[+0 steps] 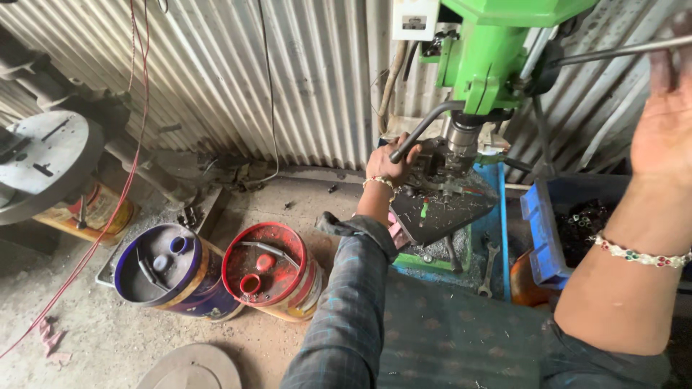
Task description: The person operates a bench drill press, positioning small metal workpieces on the table and pulling the feed lever to drill holes in them. They move finished drilled parts by hand into a blue bin beside the machine and repeat the drilling cycle with new parts.
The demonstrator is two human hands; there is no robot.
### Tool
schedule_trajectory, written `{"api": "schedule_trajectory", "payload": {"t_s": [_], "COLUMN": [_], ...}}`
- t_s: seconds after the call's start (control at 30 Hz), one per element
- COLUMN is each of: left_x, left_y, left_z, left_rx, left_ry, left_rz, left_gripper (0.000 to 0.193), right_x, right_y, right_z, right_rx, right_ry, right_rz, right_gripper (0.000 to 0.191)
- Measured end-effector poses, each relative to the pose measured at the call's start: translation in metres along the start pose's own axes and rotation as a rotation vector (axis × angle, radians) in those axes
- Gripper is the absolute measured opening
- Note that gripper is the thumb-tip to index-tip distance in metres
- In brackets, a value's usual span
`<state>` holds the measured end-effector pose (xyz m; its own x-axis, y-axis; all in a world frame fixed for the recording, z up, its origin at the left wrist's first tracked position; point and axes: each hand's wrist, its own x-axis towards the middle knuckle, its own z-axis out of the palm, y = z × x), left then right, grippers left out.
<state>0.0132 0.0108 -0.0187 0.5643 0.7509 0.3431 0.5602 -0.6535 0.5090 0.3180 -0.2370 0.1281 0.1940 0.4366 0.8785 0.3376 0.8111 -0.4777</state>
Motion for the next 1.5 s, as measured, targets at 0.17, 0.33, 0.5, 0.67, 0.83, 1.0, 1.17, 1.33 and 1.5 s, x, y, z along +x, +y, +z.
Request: {"api": "schedule_trajectory", "payload": {"t_s": [0.17, 0.33, 0.5, 0.67, 0.83, 1.0, 1.17, 1.33, 1.5], "left_x": [-0.001, -0.009, -0.009, -0.010, -0.007, -0.002, -0.001, -0.001, 0.000], "left_y": [0.006, 0.016, 0.026, 0.027, 0.013, -0.002, -0.007, -0.008, -0.010], "left_z": [-0.010, -0.022, -0.034, -0.036, -0.023, -0.008, -0.003, -0.001, 0.001], "left_rx": [-0.011, -0.003, 0.055, 0.035, 0.027, 0.016, 0.051, 0.038, 0.055], "left_ry": [-0.027, 0.040, 0.021, -0.028, 0.008, 0.023, -0.032, 0.021, -0.016], "left_rz": [-0.006, 0.007, -0.008, -0.044, -0.024, 0.012, -0.060, -0.021, -0.061], "left_gripper": [0.049, 0.052, 0.069, 0.070, 0.067, 0.065, 0.067, 0.062, 0.065], "right_x": [-0.017, -0.047, -0.056, -0.062, -0.065, -0.068, -0.071, -0.073, -0.074], "right_y": [-0.032, -0.041, -0.049, -0.051, -0.052, -0.052, -0.048, -0.049, -0.051], "right_z": [0.031, 0.048, 0.056, 0.062, 0.067, 0.071, 0.072, 0.073, 0.078], "right_rx": [0.244, 0.249, 0.226, 0.230, 0.195, 0.189, 0.229, 0.215, 0.198], "right_ry": [0.352, 0.448, 0.446, 0.411, 0.408, 0.396, 0.412, 0.395, 0.392], "right_rz": [0.148, 0.193, 0.201, 0.180, 0.166, 0.151, 0.149, 0.140, 0.136], "right_gripper": [0.026, 0.020, 0.021, 0.019, 0.021, 0.019, 0.017, 0.016, 0.017]}}
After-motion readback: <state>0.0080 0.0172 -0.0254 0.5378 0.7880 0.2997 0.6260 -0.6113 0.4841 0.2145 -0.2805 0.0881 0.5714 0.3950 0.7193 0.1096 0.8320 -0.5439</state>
